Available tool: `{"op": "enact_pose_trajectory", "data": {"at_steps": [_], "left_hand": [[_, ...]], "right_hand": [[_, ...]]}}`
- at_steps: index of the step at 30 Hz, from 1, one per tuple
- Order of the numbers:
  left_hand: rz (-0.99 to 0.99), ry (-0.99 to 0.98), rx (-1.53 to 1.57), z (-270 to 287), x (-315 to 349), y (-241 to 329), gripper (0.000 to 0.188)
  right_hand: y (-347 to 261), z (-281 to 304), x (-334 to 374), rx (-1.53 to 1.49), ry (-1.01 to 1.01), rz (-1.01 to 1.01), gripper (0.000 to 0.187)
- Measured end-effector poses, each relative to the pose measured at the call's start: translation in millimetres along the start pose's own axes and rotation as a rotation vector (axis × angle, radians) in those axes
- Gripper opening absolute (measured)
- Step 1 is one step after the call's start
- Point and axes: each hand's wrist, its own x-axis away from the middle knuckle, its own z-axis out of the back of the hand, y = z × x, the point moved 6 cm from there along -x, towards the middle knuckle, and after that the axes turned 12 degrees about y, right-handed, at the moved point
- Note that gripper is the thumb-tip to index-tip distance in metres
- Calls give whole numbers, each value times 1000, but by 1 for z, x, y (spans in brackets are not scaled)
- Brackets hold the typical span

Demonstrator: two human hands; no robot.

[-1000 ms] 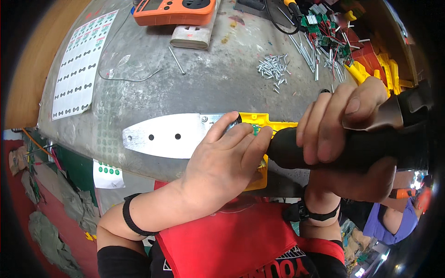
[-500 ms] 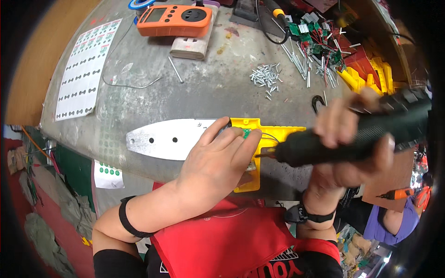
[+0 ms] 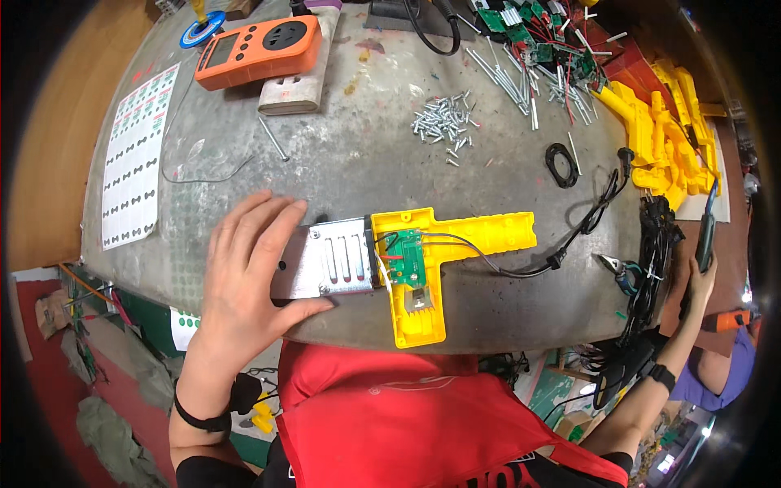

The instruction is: Assemble an electrical tool by soldering wires and installing a circuit board and casing.

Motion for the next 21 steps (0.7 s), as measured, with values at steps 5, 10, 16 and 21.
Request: {"op": "enact_pose_trajectory", "data": {"at_steps": [5,10,16,21], "left_hand": [[-2,-55,71,-11,3,-2,85],[-21,-22,30,-10,0,6,82],[-47,5,-22,0,7,6,84],[-103,80,-40,18,6,8,87]], "right_hand": [[119,-70,46,-130,-232,-221,65],[45,-45,46,-82,-182,-123,40],[-313,35,55,-335,-236,-9,30],[-328,-47,35,49,-404,128,43]]}}
